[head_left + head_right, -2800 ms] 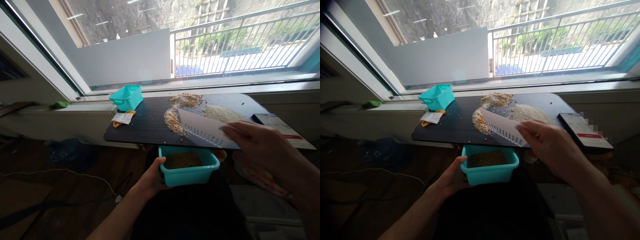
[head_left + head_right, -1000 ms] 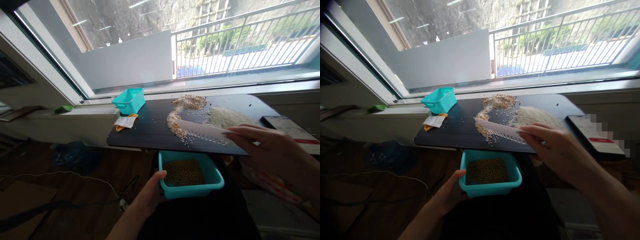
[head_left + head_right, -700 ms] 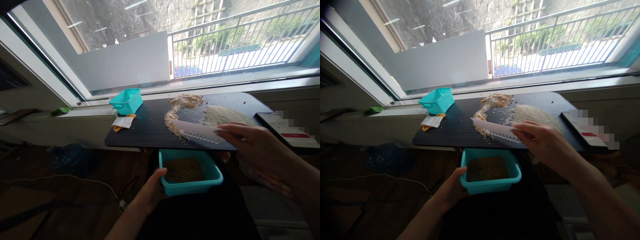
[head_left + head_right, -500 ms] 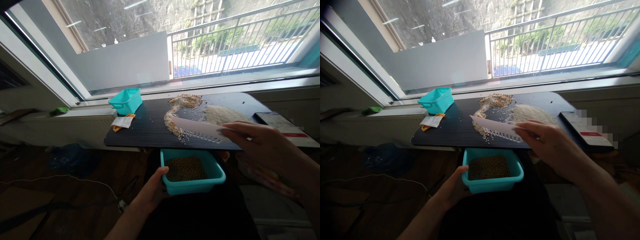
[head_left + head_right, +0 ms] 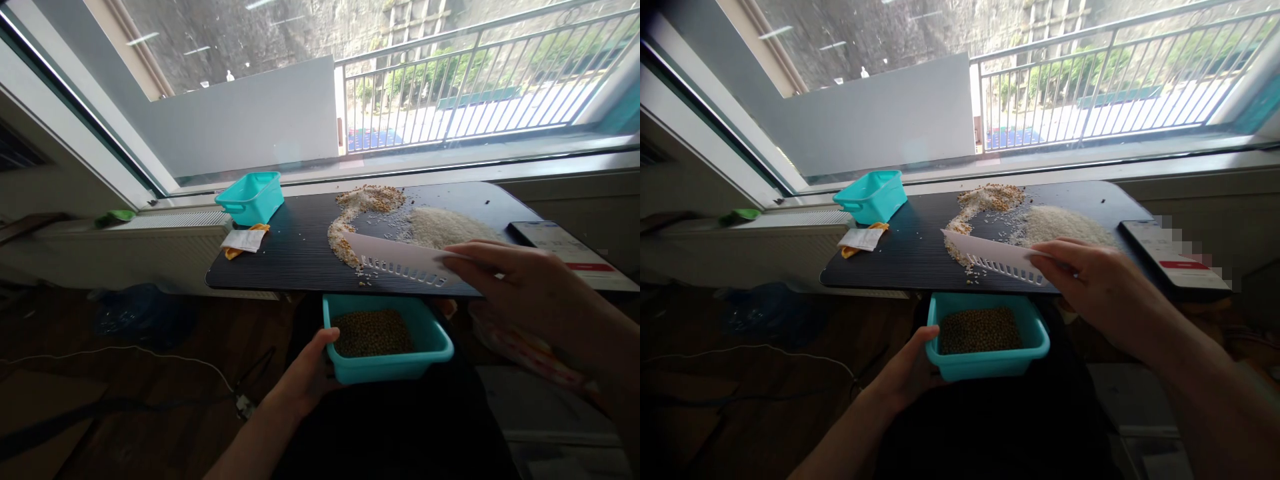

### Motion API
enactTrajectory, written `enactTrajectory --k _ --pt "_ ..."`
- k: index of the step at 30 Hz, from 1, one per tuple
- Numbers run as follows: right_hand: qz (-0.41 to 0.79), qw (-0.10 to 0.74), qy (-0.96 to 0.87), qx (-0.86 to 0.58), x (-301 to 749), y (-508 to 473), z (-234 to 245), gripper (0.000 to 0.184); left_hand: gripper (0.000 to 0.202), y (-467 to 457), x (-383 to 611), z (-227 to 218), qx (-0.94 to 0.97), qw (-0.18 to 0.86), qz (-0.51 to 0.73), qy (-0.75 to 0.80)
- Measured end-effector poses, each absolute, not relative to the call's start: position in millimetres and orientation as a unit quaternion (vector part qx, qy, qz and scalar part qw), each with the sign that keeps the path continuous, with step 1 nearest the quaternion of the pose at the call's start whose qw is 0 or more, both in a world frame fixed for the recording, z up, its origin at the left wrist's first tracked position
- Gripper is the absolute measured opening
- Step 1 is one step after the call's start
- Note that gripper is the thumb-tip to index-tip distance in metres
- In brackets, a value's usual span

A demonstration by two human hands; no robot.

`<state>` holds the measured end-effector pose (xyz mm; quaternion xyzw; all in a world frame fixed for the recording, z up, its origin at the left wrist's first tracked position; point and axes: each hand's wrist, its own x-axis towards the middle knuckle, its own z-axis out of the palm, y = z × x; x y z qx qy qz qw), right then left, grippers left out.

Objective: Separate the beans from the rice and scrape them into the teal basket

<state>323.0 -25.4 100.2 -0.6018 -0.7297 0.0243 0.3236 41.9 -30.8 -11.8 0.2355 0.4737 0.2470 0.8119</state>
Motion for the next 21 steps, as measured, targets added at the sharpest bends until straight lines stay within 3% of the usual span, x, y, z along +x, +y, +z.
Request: enactTrajectory --k 21 --pt "0.101 0.330 -0.752 -0.561 309 -32 103 0.035 0.065 -30 43 -12 0.232 0.813 0.244 0.476"
